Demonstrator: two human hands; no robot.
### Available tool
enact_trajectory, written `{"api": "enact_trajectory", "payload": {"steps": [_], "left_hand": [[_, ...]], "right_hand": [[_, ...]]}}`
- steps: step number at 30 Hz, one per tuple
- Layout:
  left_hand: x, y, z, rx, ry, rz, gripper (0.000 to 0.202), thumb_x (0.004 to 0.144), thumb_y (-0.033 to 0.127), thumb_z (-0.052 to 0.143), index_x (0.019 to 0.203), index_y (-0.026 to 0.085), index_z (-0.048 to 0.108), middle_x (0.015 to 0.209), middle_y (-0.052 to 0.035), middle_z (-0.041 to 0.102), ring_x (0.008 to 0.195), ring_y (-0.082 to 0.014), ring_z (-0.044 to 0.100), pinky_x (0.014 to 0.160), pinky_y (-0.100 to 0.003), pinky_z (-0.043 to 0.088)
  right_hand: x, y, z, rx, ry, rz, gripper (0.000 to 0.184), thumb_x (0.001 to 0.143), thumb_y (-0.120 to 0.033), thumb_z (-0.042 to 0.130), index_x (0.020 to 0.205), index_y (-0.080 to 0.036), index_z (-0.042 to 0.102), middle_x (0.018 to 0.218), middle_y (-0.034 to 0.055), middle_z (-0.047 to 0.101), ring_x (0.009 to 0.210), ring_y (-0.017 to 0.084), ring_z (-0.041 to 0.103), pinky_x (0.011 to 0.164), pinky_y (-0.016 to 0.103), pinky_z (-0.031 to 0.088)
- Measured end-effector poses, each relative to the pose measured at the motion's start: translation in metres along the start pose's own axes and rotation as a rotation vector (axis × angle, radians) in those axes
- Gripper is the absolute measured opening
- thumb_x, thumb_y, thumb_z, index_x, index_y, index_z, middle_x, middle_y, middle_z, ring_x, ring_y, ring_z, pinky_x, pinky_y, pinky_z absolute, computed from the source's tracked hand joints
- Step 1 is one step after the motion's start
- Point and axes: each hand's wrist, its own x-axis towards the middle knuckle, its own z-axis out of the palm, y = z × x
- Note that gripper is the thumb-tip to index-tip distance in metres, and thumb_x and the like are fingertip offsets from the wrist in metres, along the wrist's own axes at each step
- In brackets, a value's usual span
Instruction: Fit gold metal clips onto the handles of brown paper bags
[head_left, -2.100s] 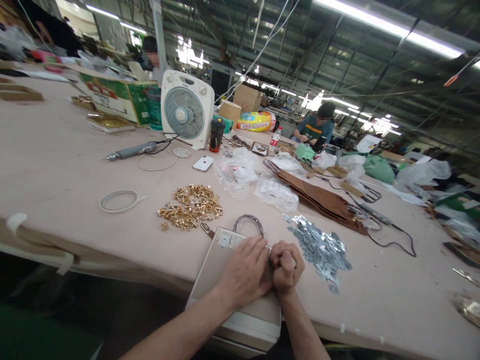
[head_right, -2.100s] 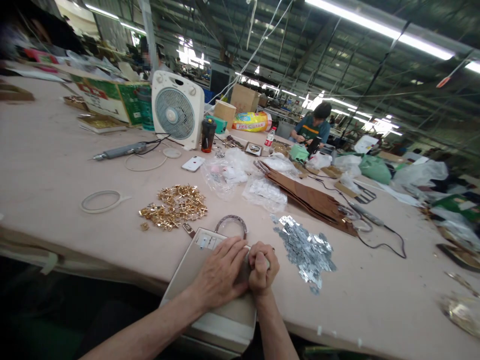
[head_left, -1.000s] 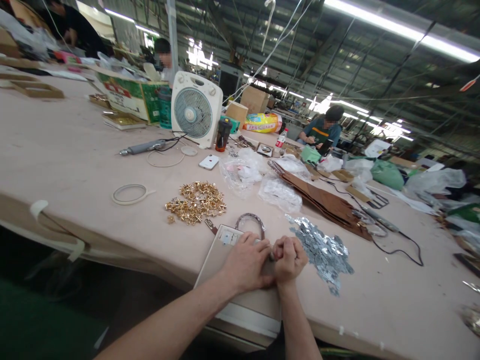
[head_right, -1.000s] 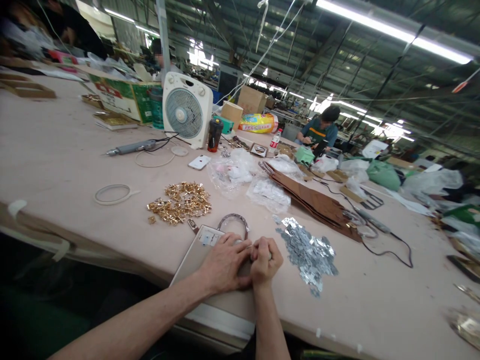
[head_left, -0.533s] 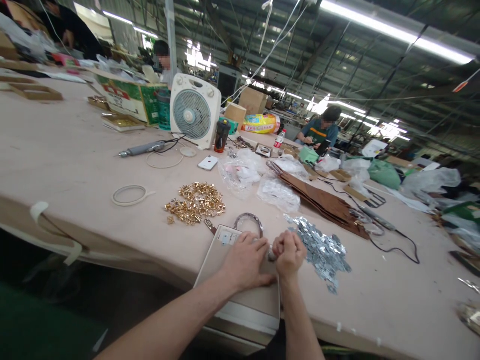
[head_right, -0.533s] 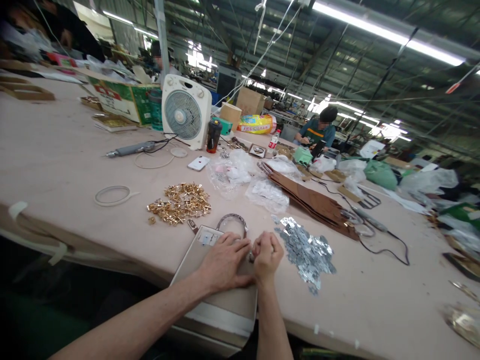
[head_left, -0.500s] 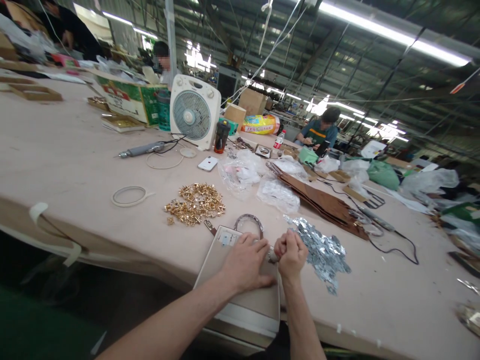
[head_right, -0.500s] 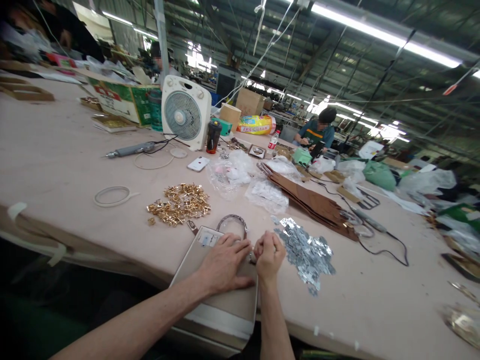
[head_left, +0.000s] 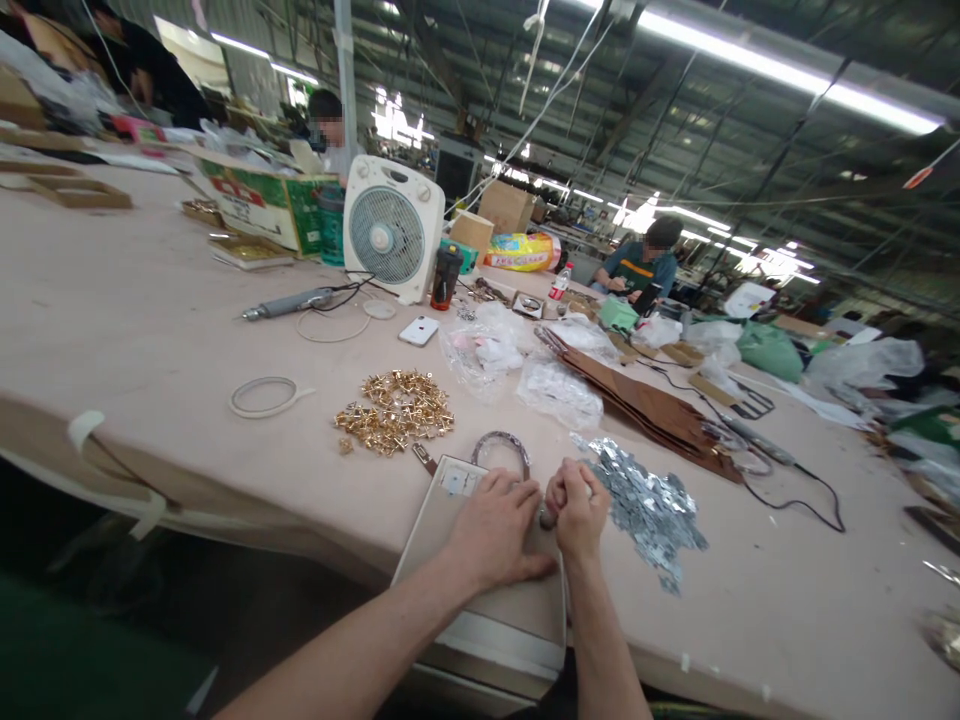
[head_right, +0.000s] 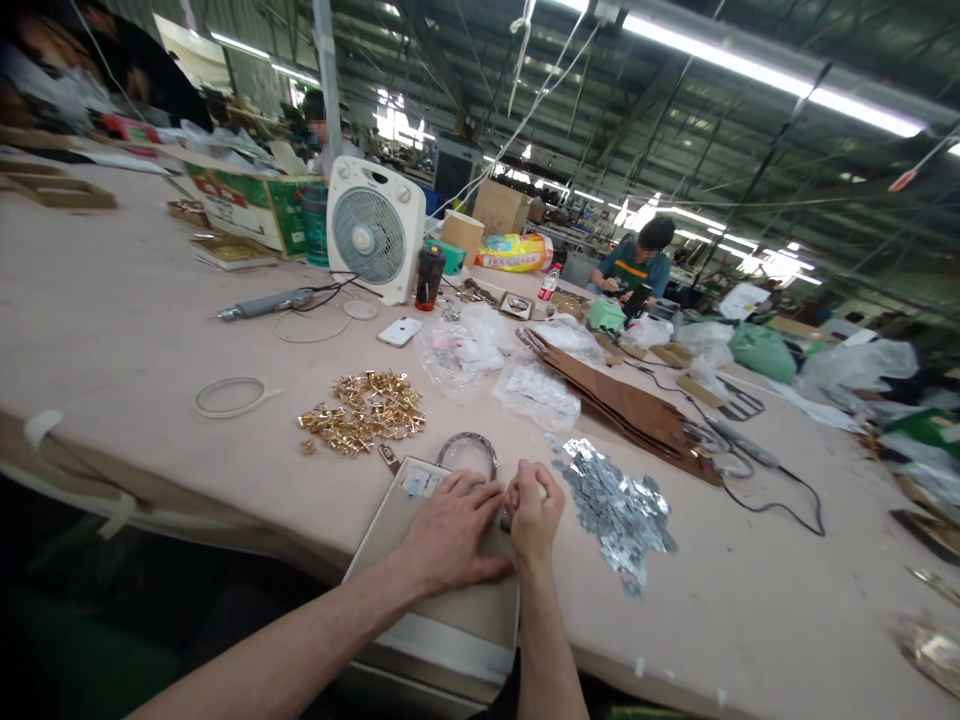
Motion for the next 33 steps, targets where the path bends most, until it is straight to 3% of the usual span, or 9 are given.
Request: {"api": "enact_trajectory", "payload": {"steps": [4,7,10,13,16,21,28,33], "left_hand": [[-0.001,-0.003,0.004,-0.058,0.050,-0.024,0.085,0.076,0.065,0.079,0.142,0.019,0.052,0.148,-0.0133,0.058,0.135,-0.0354,0.051,0.122,-0.054,0.033],[-0.008,-0.011,0.000,-0.122,0.102,-0.014,0.091,0.076,0.049,0.085,0.150,0.019,0.042,0.158,-0.0139,0.048,0.144,-0.0329,0.045,0.123,-0.050,0.036],[-0.020,-0.024,-0.012,-0.154,0.178,-0.026,0.072,0.081,0.030,0.082,0.143,0.022,0.048,0.153,-0.0114,0.052,0.144,-0.0291,0.046,0.121,-0.048,0.042],[-0.030,-0.037,-0.026,-0.141,0.245,-0.082,0.047,0.086,0.022,0.077,0.129,0.023,0.058,0.139,-0.0096,0.063,0.134,-0.0278,0.055,0.116,-0.049,0.047],[-0.032,-0.045,-0.031,-0.112,0.240,-0.100,0.036,0.091,0.024,0.074,0.125,0.025,0.064,0.130,-0.0069,0.068,0.126,-0.0266,0.059,0.111,-0.048,0.049],[-0.027,-0.046,-0.029,-0.064,0.136,-0.071,0.022,0.095,0.030,0.072,0.117,0.031,0.072,0.127,-0.0015,0.071,0.121,-0.0239,0.060,0.105,-0.045,0.048],[-0.025,-0.045,-0.027,-0.087,0.175,-0.141,0.015,0.092,0.031,0.074,0.107,0.030,0.074,0.133,-0.0003,0.069,0.127,-0.0253,0.056,0.110,-0.048,0.042],[-0.025,-0.048,-0.028,-0.132,0.175,-0.152,0.015,0.092,0.031,0.073,0.107,0.030,0.075,0.132,0.0015,0.071,0.130,-0.0251,0.054,0.112,-0.048,0.038]], "right_hand": [[0.002,0.005,-0.008,0.178,0.128,-0.035,0.040,0.093,-0.042,0.070,0.068,-0.022,0.045,0.053,-0.0110,0.036,0.040,0.006,0.031,0.037,0.018,0.027],[0.002,0.006,-0.013,0.319,0.199,-0.039,0.037,0.092,-0.040,0.069,0.070,-0.022,0.045,0.054,-0.0115,0.035,0.040,0.005,0.029,0.036,0.017,0.027],[0.001,0.008,-0.015,0.355,0.198,-0.037,0.038,0.091,-0.039,0.072,0.070,-0.021,0.046,0.054,-0.0113,0.036,0.040,0.005,0.030,0.037,0.016,0.026],[0.002,0.009,-0.014,0.353,0.180,-0.039,0.038,0.090,-0.038,0.073,0.070,-0.021,0.046,0.054,-0.0112,0.036,0.040,0.004,0.029,0.037,0.016,0.025],[0.002,0.008,-0.012,0.352,0.177,-0.040,0.038,0.091,-0.037,0.073,0.070,-0.021,0.047,0.054,-0.0111,0.036,0.040,0.004,0.029,0.037,0.016,0.024],[0.002,0.006,-0.010,0.344,0.180,-0.049,0.039,0.091,-0.038,0.074,0.069,-0.021,0.046,0.055,-0.0107,0.036,0.041,0.005,0.029,0.037,0.016,0.024],[-0.002,0.004,-0.010,0.347,0.163,-0.045,0.035,0.091,-0.038,0.072,0.070,-0.020,0.050,0.055,-0.0098,0.039,0.040,0.005,0.032,0.038,0.016,0.025],[0.003,-0.015,0.002,0.277,0.138,-0.085,0.032,0.094,-0.041,0.067,0.074,-0.020,0.054,0.056,-0.0081,0.043,0.041,0.006,0.036,0.039,0.017,0.029]]}}
